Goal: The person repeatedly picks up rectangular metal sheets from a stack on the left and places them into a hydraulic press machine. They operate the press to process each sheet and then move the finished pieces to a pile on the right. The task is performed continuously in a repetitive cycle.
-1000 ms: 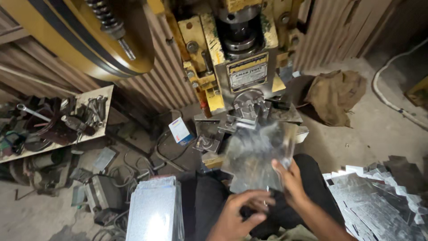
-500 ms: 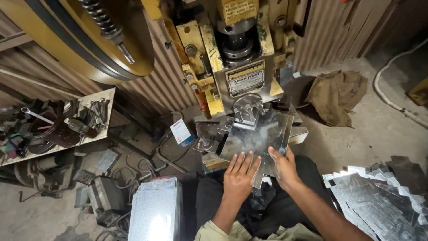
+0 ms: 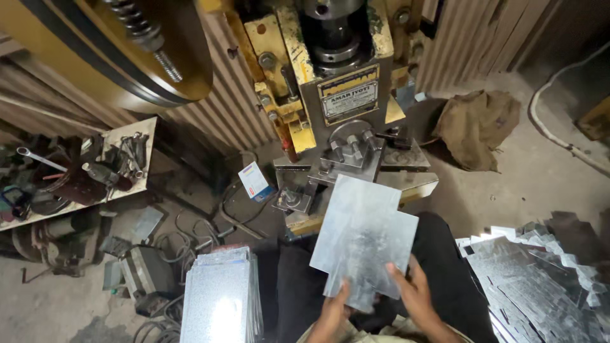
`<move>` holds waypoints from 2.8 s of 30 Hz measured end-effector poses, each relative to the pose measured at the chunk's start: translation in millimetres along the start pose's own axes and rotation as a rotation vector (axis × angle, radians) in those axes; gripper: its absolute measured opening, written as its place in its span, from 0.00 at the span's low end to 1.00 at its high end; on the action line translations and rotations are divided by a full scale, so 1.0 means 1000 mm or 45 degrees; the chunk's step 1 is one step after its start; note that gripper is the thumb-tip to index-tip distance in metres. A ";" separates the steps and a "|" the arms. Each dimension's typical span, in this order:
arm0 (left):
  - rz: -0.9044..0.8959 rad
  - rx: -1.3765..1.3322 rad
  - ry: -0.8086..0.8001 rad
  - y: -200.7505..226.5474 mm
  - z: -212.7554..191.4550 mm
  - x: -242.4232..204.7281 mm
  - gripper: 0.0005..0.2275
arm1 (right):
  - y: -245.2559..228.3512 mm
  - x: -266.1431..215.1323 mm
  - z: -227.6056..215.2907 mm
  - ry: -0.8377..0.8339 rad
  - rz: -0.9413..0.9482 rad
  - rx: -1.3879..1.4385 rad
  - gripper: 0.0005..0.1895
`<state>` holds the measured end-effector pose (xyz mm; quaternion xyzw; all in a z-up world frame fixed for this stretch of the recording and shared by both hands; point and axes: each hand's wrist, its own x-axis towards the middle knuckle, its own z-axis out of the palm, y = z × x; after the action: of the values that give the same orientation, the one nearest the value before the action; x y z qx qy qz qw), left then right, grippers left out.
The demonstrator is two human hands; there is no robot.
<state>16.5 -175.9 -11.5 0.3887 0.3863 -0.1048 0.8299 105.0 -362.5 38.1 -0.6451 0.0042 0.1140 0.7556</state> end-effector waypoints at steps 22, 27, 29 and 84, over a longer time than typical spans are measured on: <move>0.616 -0.135 -0.570 0.080 0.089 0.006 0.26 | -0.081 0.101 0.030 -0.058 0.087 0.515 0.23; 0.518 -0.316 -0.925 0.101 0.033 -0.009 0.30 | -0.091 0.102 0.035 -0.143 0.032 0.547 0.26; 0.733 0.134 -0.143 0.105 0.002 0.000 0.28 | -0.094 0.099 0.033 -0.150 0.014 0.527 0.25; 1.858 1.458 -0.122 0.170 0.115 -0.145 0.25 | -0.069 0.103 0.034 0.004 0.086 0.455 0.22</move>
<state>63.1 -162.9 235.6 0.8813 -0.0993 0.2527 0.3868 213.2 -321.5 95.0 -0.5002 0.0475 0.1357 0.8539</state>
